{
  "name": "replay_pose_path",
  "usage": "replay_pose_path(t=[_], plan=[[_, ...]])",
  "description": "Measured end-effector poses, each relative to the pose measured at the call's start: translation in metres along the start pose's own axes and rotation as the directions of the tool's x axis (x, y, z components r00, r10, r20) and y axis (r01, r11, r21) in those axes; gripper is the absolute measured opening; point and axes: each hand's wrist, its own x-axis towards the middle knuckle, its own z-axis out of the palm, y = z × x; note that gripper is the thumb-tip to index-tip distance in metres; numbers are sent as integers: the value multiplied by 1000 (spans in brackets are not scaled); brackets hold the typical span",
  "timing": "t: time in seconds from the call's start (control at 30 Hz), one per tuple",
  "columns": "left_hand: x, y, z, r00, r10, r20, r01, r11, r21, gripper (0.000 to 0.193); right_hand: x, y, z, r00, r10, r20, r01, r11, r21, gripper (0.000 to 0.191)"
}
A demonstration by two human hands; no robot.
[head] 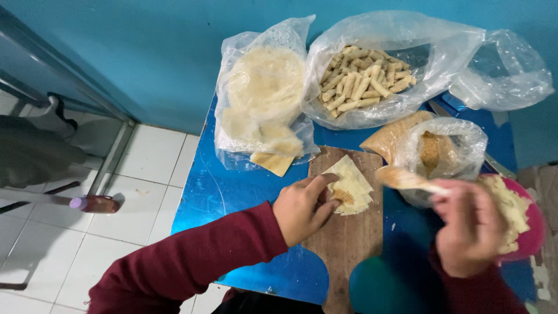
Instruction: The person places a square pastry wrapper on a wooden board, spoons filling from a pink bowl onto it, sprinkles brown powder from a plastic bag over the filling, then folds the wrapper over the filling and sets the folded piece aside. They repeat this filling and folding cycle with additional wrappers.
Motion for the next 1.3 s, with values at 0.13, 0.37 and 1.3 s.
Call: replay_pose_path(t=[0.13, 0.37, 1.3], plan=[[1, 0, 1, 995, 95, -42, -93, 994, 51, 36, 14, 1, -24, 994, -88, -68, 59, 934, -351, 17], [-2, 14, -6, 984, 173, -32, -167, 975, 144, 27, 51, -39, -7, 975, -98, 198, 210, 693, -690, 23], [5, 0, 1, 966, 259, 13, -256, 943, 211, 39, -5, -51, 55, 879, 232, 417, -58, 919, -391, 20]])
